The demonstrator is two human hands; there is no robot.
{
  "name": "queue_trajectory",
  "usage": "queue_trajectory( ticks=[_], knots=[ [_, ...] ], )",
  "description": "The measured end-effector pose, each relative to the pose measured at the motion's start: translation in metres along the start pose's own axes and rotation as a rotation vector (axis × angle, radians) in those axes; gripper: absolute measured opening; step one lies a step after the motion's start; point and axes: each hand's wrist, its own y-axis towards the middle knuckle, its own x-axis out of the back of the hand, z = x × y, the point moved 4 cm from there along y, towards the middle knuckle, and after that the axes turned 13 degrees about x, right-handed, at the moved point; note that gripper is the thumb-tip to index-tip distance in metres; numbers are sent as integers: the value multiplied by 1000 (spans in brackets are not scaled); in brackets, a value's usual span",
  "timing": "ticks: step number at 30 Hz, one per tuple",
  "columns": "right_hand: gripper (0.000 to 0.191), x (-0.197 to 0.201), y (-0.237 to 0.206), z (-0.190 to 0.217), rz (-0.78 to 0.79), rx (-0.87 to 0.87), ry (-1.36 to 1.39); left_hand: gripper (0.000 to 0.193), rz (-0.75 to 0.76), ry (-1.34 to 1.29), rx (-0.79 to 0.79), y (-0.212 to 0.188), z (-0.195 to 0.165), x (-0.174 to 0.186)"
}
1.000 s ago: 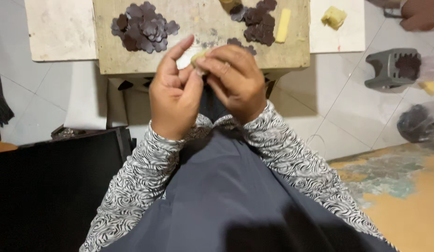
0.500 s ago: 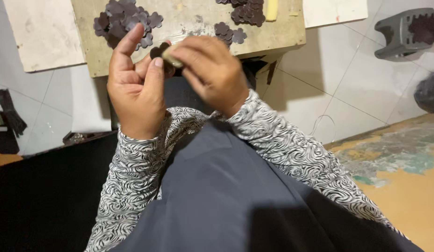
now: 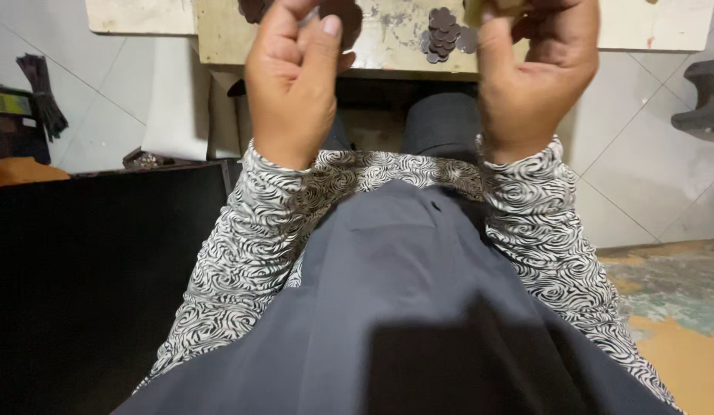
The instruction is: The person sits at a table and repeatedly picks up small dark leather pieces, rubbing each one with a small yellow block to smooth the edges. The person places the treated pieces back on the table and continues the process with additional pieces.
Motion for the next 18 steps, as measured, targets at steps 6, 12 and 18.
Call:
queue_trajectory(
  ticks=[6,12,18],
  knots=[
    [29,-49,-17,22,349,265,-321,35,135,-217,185,6,26,-10],
    [34,-86,-37,18,432,220,-255,36,66,-236,239,-1,33,16],
    [38,-101,-53,27,517,246,-114,34,-49,-315,215,5,41,47]
  ],
)
